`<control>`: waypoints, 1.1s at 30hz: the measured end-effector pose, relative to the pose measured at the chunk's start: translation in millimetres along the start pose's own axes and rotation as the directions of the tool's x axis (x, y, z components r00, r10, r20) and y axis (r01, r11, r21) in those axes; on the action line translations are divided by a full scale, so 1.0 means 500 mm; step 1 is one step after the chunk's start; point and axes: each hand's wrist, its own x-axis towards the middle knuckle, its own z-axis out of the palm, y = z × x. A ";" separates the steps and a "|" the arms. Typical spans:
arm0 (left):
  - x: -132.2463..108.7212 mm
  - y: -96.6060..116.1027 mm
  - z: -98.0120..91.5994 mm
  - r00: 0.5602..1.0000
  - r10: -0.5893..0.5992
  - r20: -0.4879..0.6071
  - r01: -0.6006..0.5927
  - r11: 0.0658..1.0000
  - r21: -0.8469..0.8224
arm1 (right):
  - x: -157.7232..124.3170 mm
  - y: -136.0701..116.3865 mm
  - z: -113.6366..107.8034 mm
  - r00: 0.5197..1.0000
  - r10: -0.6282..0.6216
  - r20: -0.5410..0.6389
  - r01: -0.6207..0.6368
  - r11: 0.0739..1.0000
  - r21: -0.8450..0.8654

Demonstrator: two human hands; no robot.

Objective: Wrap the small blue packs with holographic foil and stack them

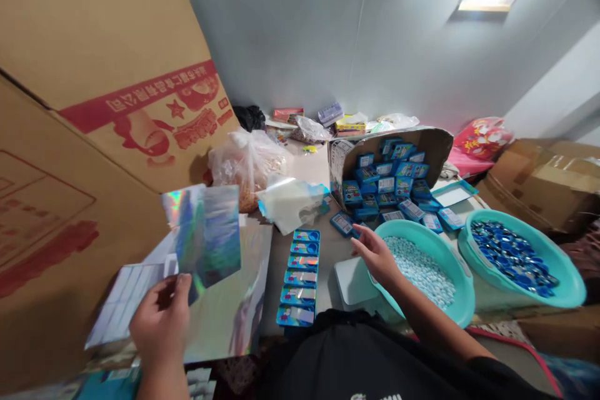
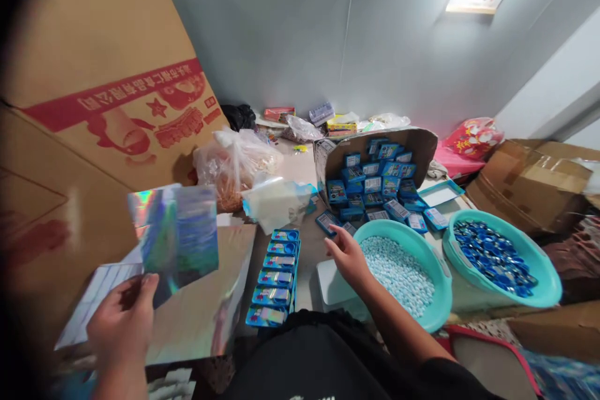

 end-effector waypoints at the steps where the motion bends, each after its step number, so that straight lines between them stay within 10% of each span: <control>1: -0.014 0.032 0.004 0.998 -0.031 0.051 0.040 0.981 -0.191 | -0.001 -0.025 0.003 0.998 -0.035 0.058 0.036 0.999 -0.008; 6: -0.118 0.179 0.066 0.897 0.107 0.430 0.137 0.857 -0.497 | -0.016 -0.140 0.059 0.894 -0.206 0.398 0.144 0.973 0.181; 13: -0.227 0.271 0.130 0.710 0.430 0.557 -0.166 0.872 -0.461 | -0.013 -0.187 0.095 0.921 -0.380 -0.082 0.387 0.917 0.098; 17: -0.241 0.279 0.162 0.584 0.604 0.542 -0.376 0.794 -0.479 | -0.038 -0.178 0.084 0.919 -0.388 -0.074 0.392 0.918 0.055; 23: -0.277 0.297 0.203 0.741 0.413 0.529 -0.115 0.855 -0.506 | -0.069 -0.154 0.084 0.946 -0.300 0.123 0.234 0.894 0.381; 27: -0.292 0.294 0.195 0.734 0.310 0.605 -0.065 0.918 -0.392 | -0.070 -0.152 0.064 0.958 -0.159 0.239 0.046 0.907 0.418; 33: -0.317 0.269 0.178 0.673 0.357 0.648 -0.194 0.930 -0.311 | -0.074 -0.151 0.053 0.933 -0.236 0.271 0.086 0.879 0.468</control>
